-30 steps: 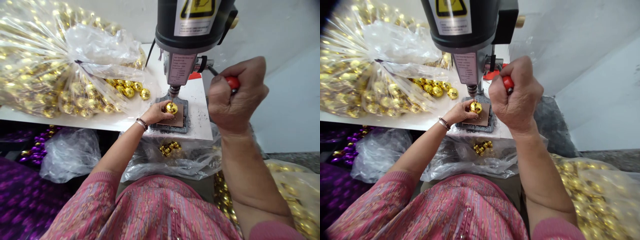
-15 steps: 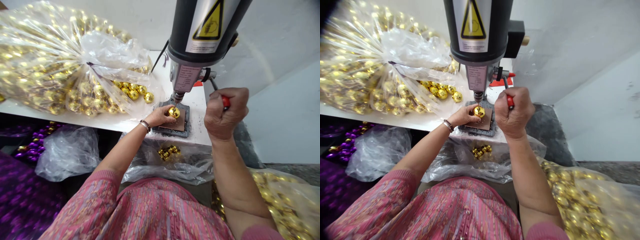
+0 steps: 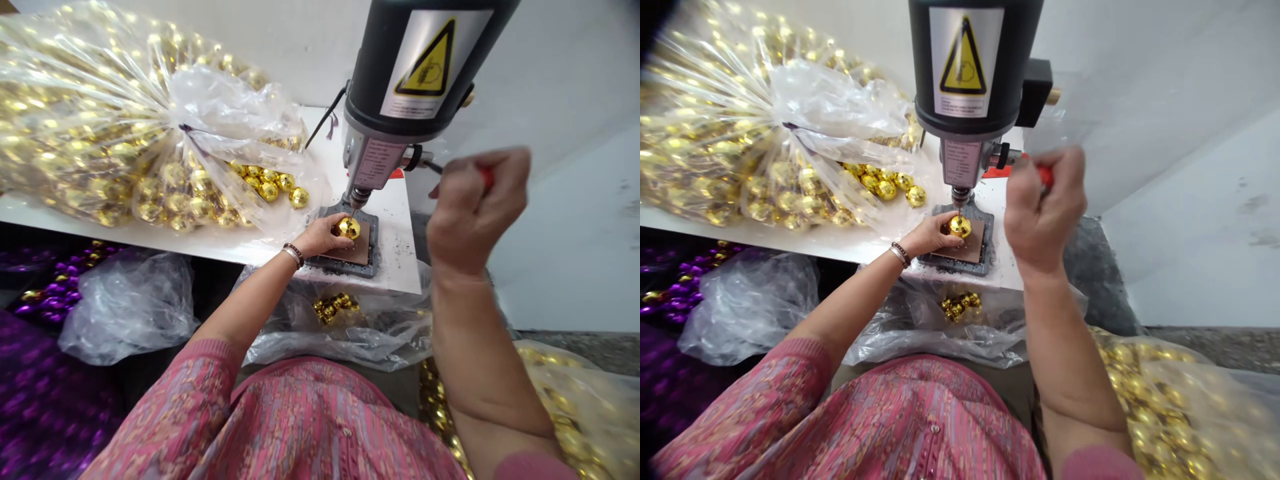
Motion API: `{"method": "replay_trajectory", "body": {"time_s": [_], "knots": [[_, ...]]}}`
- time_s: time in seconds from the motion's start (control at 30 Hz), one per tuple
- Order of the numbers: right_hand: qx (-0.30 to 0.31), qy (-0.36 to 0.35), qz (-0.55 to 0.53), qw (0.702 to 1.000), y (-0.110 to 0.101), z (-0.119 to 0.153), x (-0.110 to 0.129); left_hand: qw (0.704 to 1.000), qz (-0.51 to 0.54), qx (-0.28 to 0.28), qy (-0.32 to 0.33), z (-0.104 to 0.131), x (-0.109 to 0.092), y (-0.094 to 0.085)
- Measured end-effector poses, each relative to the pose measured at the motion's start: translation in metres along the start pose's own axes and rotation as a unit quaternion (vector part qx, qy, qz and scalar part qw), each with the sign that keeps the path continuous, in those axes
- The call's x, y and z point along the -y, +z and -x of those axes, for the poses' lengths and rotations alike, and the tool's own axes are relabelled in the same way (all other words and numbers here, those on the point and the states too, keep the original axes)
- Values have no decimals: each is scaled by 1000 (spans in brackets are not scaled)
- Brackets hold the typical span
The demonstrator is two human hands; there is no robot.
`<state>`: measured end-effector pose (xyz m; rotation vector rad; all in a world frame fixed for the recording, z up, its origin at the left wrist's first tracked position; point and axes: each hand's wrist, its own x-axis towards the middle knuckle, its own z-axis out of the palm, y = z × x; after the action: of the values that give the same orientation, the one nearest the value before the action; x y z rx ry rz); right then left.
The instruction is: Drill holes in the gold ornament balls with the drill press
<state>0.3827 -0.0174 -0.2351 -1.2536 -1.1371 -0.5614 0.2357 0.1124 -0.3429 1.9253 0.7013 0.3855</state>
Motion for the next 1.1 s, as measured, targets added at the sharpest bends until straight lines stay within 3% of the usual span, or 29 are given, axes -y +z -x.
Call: {"method": "replay_trajectory", "body": {"time_s": [0.1, 0.2, 0.33, 0.5, 0.6, 0.67, 0.73, 0.8, 0.87, 0.93, 1.0, 1.1], "knots": [[39, 112, -25, 993, 4, -42, 4, 1000, -10, -16, 7, 6, -1, 2], [39, 166, -25, 985, 9, -64, 0, 1000, -11, -21, 15, 22, -5, 1], [38, 169, -31, 984, 11, -65, -5, 999, -34, 24, 32, 58, -7, -4], [40, 165, -47, 984, 8, -57, -2, 974, -128, 179, 58, 96, -6, -13], [36, 167, -57, 984, 7, -55, 2, 971, -143, 185, 55, 101, -5, -25], [38, 170, -52, 983, 8, -53, 4, 983, -139, 115, 28, 91, -4, -38], [39, 170, -50, 983, 8, -52, 6, 991, -130, -17, -21, 70, -2, -54], [39, 166, -52, 984, 7, -52, 7, 976, -125, -155, -83, 41, 1, -71], [41, 163, -55, 984, 5, -52, 8, 951, -151, -229, -141, 10, 4, -85], [48, 163, -54, 984, 3, -52, 11, 931, -220, -227, -183, -17, 6, -94], [54, 168, -54, 983, 1, -52, 14, 915, -291, -189, -206, -36, 6, -97], [64, 171, -53, 982, 0, -53, 19, 906, -333, -146, -217, -48, 6, -94]]}}
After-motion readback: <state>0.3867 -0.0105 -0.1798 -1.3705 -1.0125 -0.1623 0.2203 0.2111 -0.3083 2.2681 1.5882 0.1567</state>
